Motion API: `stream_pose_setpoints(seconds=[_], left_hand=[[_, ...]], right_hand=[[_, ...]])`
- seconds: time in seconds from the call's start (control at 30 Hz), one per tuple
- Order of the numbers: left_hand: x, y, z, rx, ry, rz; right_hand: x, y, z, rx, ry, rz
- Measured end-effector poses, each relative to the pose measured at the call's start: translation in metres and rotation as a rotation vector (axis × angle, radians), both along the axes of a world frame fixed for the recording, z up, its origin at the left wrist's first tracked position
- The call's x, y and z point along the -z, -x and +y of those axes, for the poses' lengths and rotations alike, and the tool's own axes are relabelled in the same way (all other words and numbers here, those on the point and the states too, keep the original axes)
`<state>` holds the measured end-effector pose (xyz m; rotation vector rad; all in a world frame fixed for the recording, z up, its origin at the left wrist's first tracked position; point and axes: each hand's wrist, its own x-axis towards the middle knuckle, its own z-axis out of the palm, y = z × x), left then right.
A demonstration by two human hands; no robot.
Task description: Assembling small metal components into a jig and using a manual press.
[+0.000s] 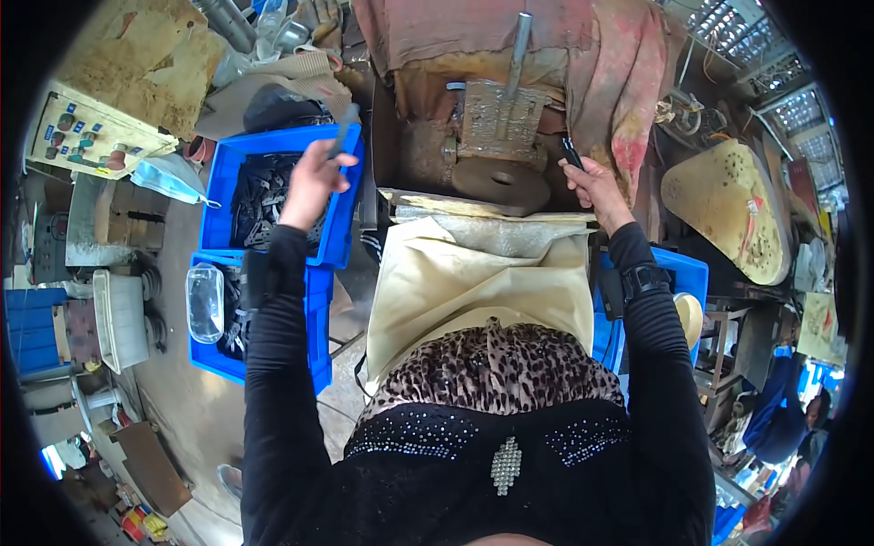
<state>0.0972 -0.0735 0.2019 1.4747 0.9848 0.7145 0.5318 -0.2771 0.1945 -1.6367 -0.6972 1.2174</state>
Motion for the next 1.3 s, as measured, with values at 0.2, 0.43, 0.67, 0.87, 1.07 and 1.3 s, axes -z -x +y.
stream_pose_setpoints(seconds=[0.2, 0.43, 0.67, 0.87, 1.07, 1.3], left_hand=[[0.015, -0.123, -0.035, 0.140, -0.686, 0.013], [0.025, -0.146, -0.047, 0.212, -0.750, 0.395], [0.039, -0.150, -0.047, 0.108, -0.781, 0.444], [0.038, -0.145, -0.047, 0.057, -0.782, 0.489], [0.033, -0.148, -0.050, 0.075, -0.777, 0.519], [0.032, -0.147, -0.048, 0.082, -0.775, 0.537]], right_hand=[[0.000, -0.001, -0.001, 0.009, -0.007, 0.019], [-0.008, -0.014, 0.011, 0.126, -0.029, -0.041], [-0.078, -0.022, 0.096, 0.309, -0.458, -0.548], [-0.123, 0.030, 0.171, 0.231, -0.389, -1.082], [-0.123, 0.040, 0.196, 0.188, -0.253, -1.169], [-0.118, 0.036, 0.209, 0.134, -0.198, -1.196]])
